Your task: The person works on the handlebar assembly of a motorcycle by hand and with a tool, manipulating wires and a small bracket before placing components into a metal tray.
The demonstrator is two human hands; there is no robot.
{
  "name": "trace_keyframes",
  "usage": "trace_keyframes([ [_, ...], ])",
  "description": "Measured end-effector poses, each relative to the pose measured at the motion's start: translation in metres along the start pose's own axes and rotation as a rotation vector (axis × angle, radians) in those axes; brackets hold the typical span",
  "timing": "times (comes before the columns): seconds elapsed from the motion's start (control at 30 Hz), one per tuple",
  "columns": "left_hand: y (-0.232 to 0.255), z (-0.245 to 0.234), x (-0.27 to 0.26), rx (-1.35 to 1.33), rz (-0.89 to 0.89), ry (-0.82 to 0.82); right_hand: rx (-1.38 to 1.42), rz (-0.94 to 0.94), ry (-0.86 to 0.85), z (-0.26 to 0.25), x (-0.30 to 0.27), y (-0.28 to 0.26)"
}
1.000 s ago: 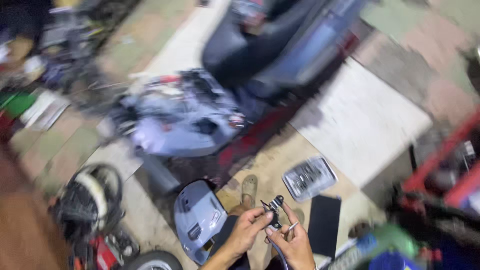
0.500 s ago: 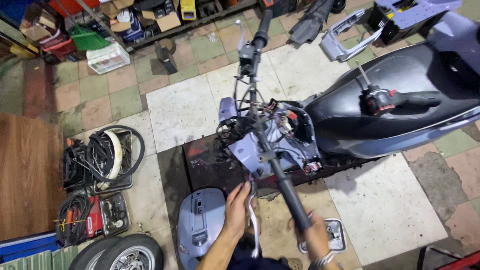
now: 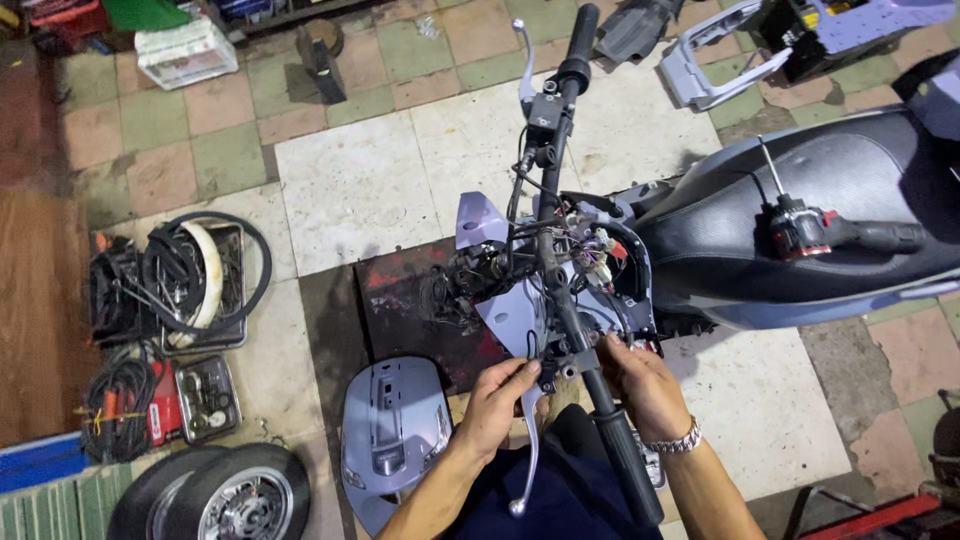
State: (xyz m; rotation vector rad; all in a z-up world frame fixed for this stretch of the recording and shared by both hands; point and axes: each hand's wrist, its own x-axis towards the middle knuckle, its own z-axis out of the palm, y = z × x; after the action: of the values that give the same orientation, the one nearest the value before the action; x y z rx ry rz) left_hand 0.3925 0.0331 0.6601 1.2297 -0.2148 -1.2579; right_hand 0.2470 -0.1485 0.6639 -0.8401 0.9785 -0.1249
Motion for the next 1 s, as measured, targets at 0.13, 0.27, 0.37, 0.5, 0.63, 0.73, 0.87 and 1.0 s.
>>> trace_keyframes([
  [0.13, -0.001, 0.008, 0.006, -0.038, 0.001, -0.015, 0.053, 0.062, -0.021, -0.005, 0.006, 0.004],
  [0.27, 0.006, 0.026, 0.003, -0.117, 0.002, 0.010, 0.075, 0.121, -0.043, -0.004, 0.004, -0.009],
  [0.37, 0.008, 0.033, -0.002, -0.030, 0.094, 0.079, 0.074, 0.086, -0.148, -0.005, 0.003, -0.012],
  [0.5, 0.006, 0.038, -0.006, 0.002, 0.122, 0.192, 0.138, 0.099, -0.190, -0.007, 0.005, -0.004],
  [0.63, -0.017, 0.025, -0.006, -0.206, -0.002, 0.336, 0.177, 0.106, -0.175, 0.001, 0.002, -0.001],
  [0.73, -0.052, -0.003, -0.001, -0.505, -0.011, 0.373, 0.189, 0.085, -0.122, 0.009, 0.000, -0.003],
  [0.87, -0.078, -0.019, -0.006, -0.768, -0.221, 0.519, 0.214, 0.065, -0.118, 0.008, 0.000, -0.003],
  [1.0, -0.050, -0.020, -0.014, -0.592, -0.219, 0.500, 0.228, 0.057, -0.120, 0.009, 0.000, -0.001],
])
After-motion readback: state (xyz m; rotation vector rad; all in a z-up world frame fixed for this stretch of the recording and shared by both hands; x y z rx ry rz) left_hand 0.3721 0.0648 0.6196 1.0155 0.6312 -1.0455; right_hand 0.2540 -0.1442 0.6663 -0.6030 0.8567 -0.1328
